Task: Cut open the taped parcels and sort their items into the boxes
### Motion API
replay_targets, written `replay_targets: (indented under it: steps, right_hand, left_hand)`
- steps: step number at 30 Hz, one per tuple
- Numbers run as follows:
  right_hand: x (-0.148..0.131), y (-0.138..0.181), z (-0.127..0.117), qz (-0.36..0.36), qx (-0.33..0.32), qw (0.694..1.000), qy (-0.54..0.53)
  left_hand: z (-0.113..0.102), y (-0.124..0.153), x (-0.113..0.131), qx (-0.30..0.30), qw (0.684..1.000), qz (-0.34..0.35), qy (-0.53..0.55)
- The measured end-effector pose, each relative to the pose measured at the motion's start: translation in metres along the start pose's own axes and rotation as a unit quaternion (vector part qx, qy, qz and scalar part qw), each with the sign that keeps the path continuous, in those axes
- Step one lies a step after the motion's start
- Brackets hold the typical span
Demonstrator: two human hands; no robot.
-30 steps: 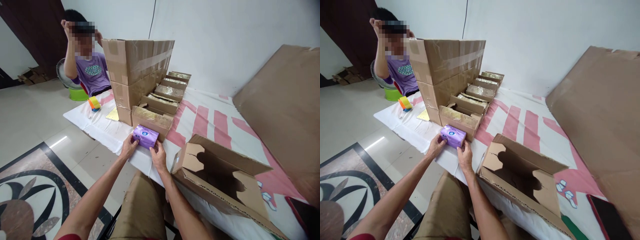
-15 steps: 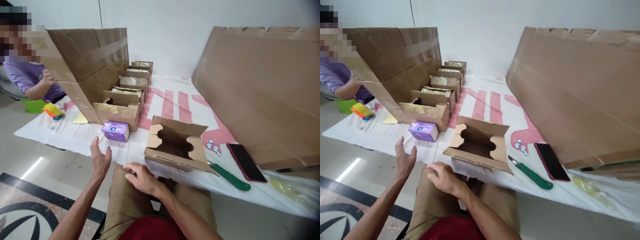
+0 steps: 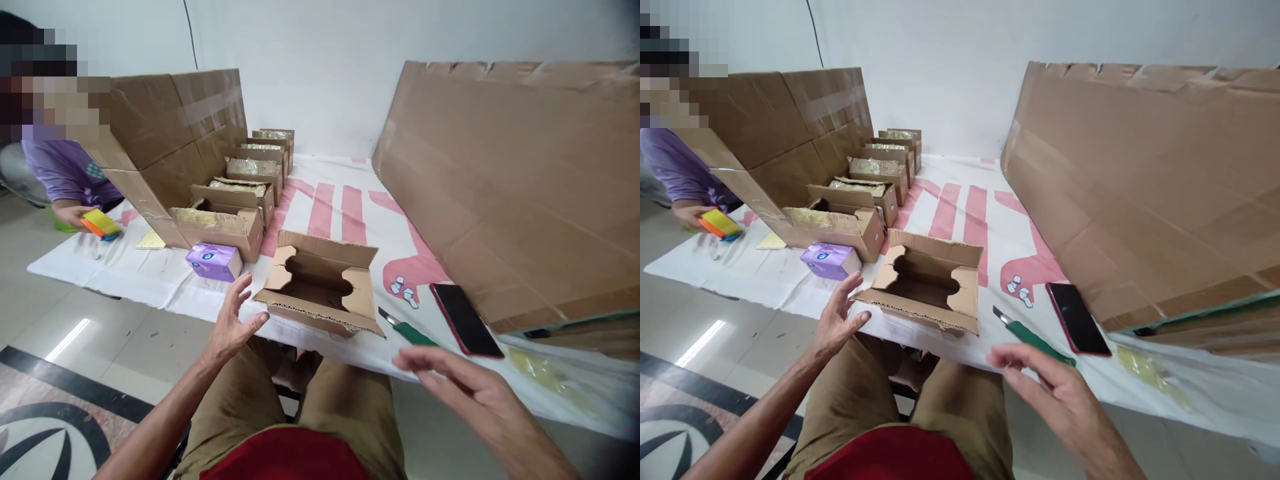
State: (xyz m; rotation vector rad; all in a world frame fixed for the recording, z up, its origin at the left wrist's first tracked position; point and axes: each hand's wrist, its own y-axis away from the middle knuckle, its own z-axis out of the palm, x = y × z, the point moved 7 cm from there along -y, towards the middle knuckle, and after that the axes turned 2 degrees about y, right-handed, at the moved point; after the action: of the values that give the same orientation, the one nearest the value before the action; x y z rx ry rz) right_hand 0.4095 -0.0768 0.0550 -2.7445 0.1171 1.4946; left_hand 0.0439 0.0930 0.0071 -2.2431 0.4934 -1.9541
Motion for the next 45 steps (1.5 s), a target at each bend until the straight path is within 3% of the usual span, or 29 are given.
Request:
replay_targets:
  steps: [3,6,8,13,17,20,24,27,31,35,40,42,45]
  right_hand:
    - [0.031,-0.029,0.007,0.016,0.127,0.991,-0.024]
    - [0.026,-0.068,0.038,-0.018,0.12,0.989,-0.09]
    - [0.021,-0.083,0.047,-0.021,0.129,0.985,-0.113]
    - [0.021,-0.056,0.029,0.004,0.253,0.964,-0.079]
    - [0.019,-0.028,0.033,0.018,0.282,0.958,-0.05]
    - [0.004,-0.026,0.057,-0.012,0.262,0.964,-0.05]
    - [-0.035,-0.04,0.124,-0.088,0.149,0.981,-0.09]
    - [-0.073,-0.059,0.181,-0.141,0.061,0.981,-0.119]
    - [-0.115,-0.093,0.24,-0.218,0.013,0.963,-0.159]
    - [-0.12,-0.131,0.278,-0.227,0.012,0.958,-0.173]
    - [-0.089,-0.148,0.298,-0.208,0.032,0.967,-0.143]
    - [-0.075,-0.145,0.299,-0.197,0.042,0.971,-0.133]
    - [-0.058,-0.141,0.297,-0.185,0.059,0.973,-0.125]
  left_hand:
    - [0.013,-0.013,-0.008,0.007,0.995,-0.068,0.073]
    - [0.035,-0.023,-0.009,0.006,0.983,-0.11,0.15]
    - [0.051,-0.027,-0.003,0.005,0.977,-0.119,0.177]
    - [0.079,-0.023,0.024,0.018,0.975,-0.087,0.204]
    - [0.078,-0.014,0.034,0.006,0.974,-0.077,0.215]
    - [0.044,-0.004,0.034,0.033,0.98,-0.064,0.184]
    - [-0.047,0.021,0.027,0.153,0.98,-0.037,0.12]
    - [-0.12,0.04,0.02,0.251,0.961,-0.042,0.111]
    - [-0.184,0.044,0.012,0.327,0.938,-0.048,0.105]
    - [-0.205,0.023,-0.01,0.362,0.928,-0.037,0.078]
    - [-0.199,0.0,-0.046,0.382,0.921,-0.028,0.069]
    - [-0.197,0.006,-0.051,0.392,0.918,-0.019,0.059]
    - [-0.19,0.038,-0.048,0.419,0.907,-0.029,-0.016]
